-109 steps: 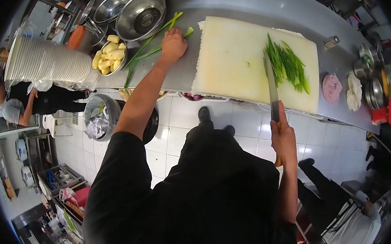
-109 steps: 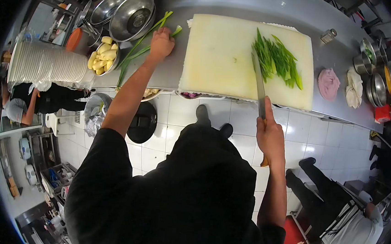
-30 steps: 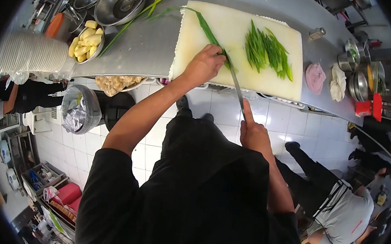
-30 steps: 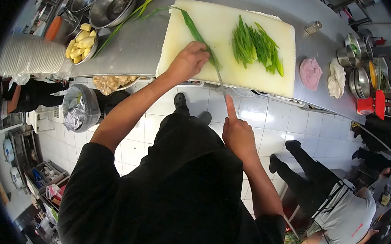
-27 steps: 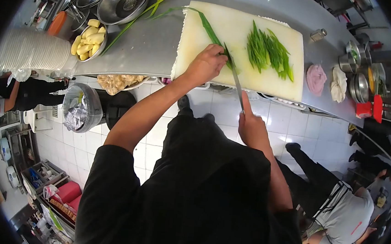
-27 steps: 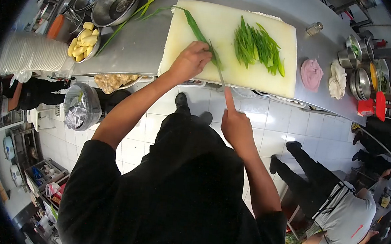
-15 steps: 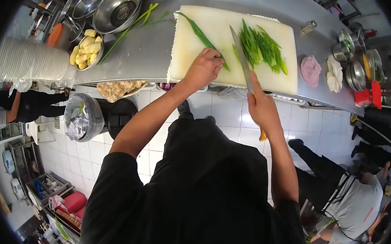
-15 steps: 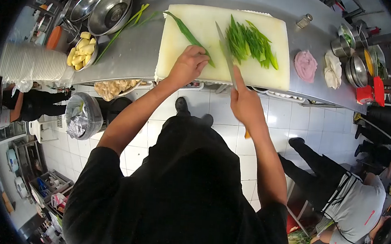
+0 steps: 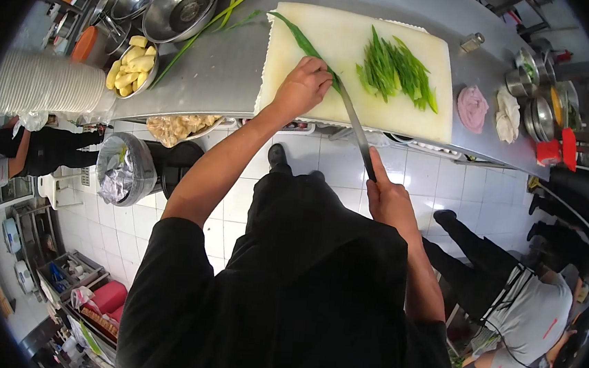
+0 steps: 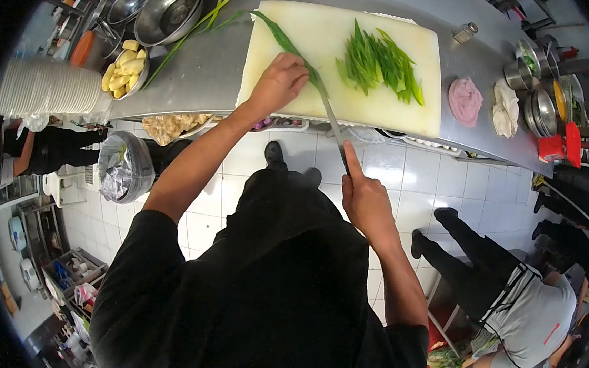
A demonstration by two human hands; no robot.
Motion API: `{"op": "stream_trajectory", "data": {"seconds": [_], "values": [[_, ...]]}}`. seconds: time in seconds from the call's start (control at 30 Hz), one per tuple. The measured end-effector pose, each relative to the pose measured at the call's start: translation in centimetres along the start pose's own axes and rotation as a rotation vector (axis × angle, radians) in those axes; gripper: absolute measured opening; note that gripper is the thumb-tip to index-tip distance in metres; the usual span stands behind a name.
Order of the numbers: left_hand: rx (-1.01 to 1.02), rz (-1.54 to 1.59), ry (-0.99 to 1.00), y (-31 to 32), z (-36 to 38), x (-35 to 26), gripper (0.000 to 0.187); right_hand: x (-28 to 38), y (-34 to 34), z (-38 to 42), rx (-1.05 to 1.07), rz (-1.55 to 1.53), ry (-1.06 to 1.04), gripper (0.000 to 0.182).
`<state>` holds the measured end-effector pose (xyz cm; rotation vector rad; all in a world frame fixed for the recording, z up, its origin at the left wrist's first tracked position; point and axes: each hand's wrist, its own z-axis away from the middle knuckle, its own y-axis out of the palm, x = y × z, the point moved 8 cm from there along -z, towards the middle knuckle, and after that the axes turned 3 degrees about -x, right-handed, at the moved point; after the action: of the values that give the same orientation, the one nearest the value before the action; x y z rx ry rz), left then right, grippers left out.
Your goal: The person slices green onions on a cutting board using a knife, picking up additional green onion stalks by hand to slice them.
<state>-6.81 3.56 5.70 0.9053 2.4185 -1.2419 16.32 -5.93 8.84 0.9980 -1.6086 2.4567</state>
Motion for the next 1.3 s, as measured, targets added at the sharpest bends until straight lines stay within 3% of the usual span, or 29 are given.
{"op": "stream_trajectory", "data": {"seconds": [0.27,0.57,0.67,0.83,1.03,1.3], "values": [[-0.005,-0.01,0.004,0.2,0.2,0.3,0.008,0.2,1.1,-1.5,0.018,0.032,-0.017,0.068],[0.037,-0.027,0.012,0.4,-0.2,-0.1,0.006,-0.8,1.2,-11.6,-0.147,-0.062,-0.123,0.067],[0.037,-0.021,0.016,0.5,0.2,-1.0,0.006,-1.3,-1.0,-11.9,-0.173,0.019,-0.032,0.067],[-0.047,0.047,0.0,0.4,0.5,-2.5,0.004,0.2,-2.4,-7.3,-0.1,-0.007,-0.027,0.066],[-0.059,-0.035,-0.001,-0.9,-0.3,0.2,0.008,0.5,-0.5,-1.6,-0.096,-0.02,-0.111,0.067],[-0.033,-0.044,-0.004,-0.4,-0.2,0.5,0.005,-0.3,1.2,-1.7,-0.062,0.05,-0.09,0.066]]}}
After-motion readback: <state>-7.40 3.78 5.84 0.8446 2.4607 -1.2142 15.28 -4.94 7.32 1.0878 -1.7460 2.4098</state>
